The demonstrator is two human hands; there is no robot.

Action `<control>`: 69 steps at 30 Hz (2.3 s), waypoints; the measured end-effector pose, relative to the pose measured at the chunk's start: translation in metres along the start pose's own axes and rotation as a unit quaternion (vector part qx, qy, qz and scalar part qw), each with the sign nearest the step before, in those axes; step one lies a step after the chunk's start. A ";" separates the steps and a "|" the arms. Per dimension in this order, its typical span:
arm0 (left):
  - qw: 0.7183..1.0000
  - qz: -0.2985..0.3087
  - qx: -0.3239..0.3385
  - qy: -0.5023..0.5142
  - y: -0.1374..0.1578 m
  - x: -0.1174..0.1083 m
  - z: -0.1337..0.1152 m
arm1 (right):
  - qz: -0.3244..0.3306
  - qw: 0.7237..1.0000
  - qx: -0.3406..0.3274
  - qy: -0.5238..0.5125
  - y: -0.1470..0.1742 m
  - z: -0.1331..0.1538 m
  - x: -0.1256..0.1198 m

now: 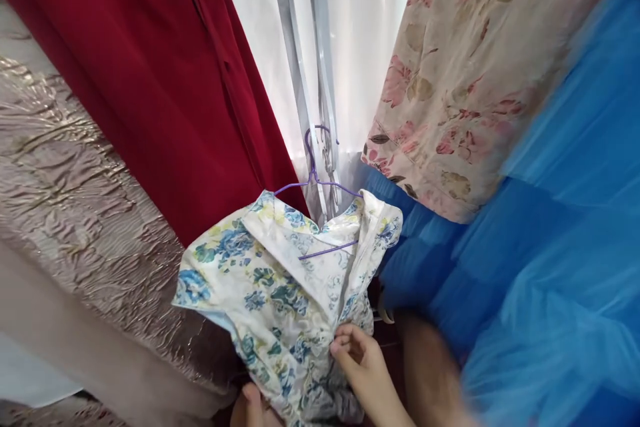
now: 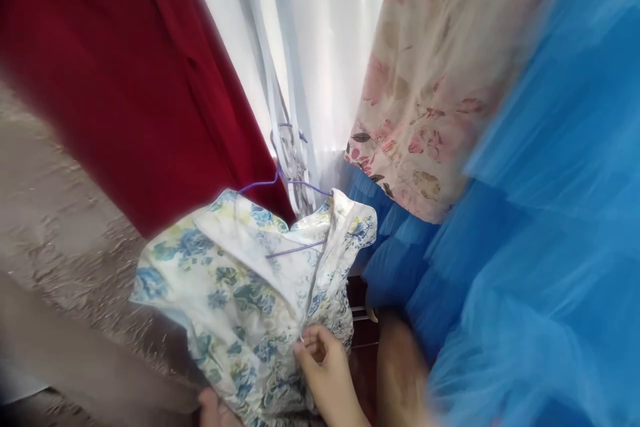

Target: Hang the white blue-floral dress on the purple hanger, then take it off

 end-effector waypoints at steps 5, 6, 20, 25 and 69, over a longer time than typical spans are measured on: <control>0.990 0.059 -0.130 0.018 0.017 -0.018 0.031 | 0.003 0.998 -0.033 0.053 -0.002 -0.004 0.013; 0.985 0.078 -0.150 0.015 0.016 -0.021 0.035 | 0.010 0.997 -0.037 0.062 -0.002 0.000 0.012; 0.952 -0.009 0.264 -0.153 0.055 0.033 0.083 | 0.027 0.998 0.060 0.013 0.039 0.021 -0.013; 0.981 0.021 0.178 -0.077 0.071 0.043 0.065 | 0.043 0.997 0.065 0.011 0.045 0.021 -0.008; 0.768 0.149 0.587 -0.209 -0.096 0.057 -0.202 | 0.039 0.974 -0.225 0.002 -0.062 0.221 0.045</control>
Point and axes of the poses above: each hand's wrist, its own y-axis away from the middle knuckle, its own x-axis out of the palm, z = x × y, the point moved 1 cm from there along -y, towards the middle knuckle, and after that the axes turned 8 degrees about -y, right-handed, at the moved point
